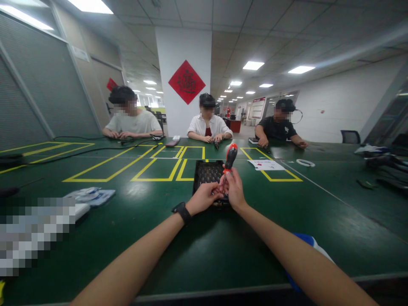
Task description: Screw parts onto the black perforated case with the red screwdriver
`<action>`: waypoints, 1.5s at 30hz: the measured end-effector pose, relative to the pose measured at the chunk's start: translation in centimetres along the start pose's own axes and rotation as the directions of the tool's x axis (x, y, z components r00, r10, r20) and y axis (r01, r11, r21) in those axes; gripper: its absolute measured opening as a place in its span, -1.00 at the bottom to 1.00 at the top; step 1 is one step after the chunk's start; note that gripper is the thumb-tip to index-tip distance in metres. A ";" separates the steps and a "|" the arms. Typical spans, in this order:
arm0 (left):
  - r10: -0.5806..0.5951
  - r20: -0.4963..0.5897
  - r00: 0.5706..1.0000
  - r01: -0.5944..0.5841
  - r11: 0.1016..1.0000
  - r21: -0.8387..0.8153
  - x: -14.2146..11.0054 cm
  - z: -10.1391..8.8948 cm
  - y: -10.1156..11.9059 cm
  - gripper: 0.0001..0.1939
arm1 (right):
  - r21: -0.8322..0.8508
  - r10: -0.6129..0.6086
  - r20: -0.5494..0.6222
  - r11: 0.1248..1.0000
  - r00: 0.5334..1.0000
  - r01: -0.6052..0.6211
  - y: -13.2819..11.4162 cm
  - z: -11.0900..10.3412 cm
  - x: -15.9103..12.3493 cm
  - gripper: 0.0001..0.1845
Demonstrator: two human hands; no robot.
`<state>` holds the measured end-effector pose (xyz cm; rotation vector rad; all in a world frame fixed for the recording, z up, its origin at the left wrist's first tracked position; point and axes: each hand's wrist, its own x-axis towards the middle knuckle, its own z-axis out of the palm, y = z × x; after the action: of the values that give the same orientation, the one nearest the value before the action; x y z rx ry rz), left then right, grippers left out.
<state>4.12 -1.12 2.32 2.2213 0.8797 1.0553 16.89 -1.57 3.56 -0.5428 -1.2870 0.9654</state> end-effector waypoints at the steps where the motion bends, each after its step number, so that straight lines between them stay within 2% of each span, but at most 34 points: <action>1: -0.003 0.003 1.000 0.004 1.000 -0.025 0.0 0.0 0.0 -0.86 | 0.000 -0.004 0.002 1.000 1.000 0.004 0.0 0.0 0.0 -0.69; 10: -0.074 -0.036 0.997 0.073 0.997 -0.040 0.3 0.0 -0.2 -0.81 | 0.004 -0.015 0.013 1.000 1.000 0.015 -0.4 0.3 -0.1 -0.70; 18: 0.017 0.020 1.000 -0.017 1.000 -0.024 0.1 -0.2 0.0 -0.88 | 0.014 0.037 0.028 0.999 0.999 -0.038 -0.2 0.0 0.0 -0.67; 27: -0.042 -0.054 0.998 0.046 0.996 0.075 0.3 0.1 -0.4 -0.79 | -0.009 -0.010 -0.001 1.000 1.000 0.010 -0.4 0.2 0.0 -0.73; 33: -0.003 -0.040 0.999 0.008 0.991 0.134 0.2 -0.1 -0.2 -0.85 | 0.013 0.010 0.026 1.000 1.000 -0.011 -0.5 0.3 -0.1 -0.71; 38: 0.023 0.017 1.000 -0.024 0.995 0.095 0.2 -0.3 0.2 -0.86 | 0.034 0.044 0.027 0.998 0.999 -0.044 -0.3 0.0 -0.1 -0.71; 45: -0.055 -0.046 0.997 0.060 0.991 0.119 0.3 0.0 0.0 -0.78 | 0.007 -0.017 -0.002 1.000 1.000 0.017 -0.6 0.3 -0.1 -0.72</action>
<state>4.23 -0.92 2.45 2.2643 1.0442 1.0513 16.73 -1.99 4.07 -0.5270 -1.2838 0.9548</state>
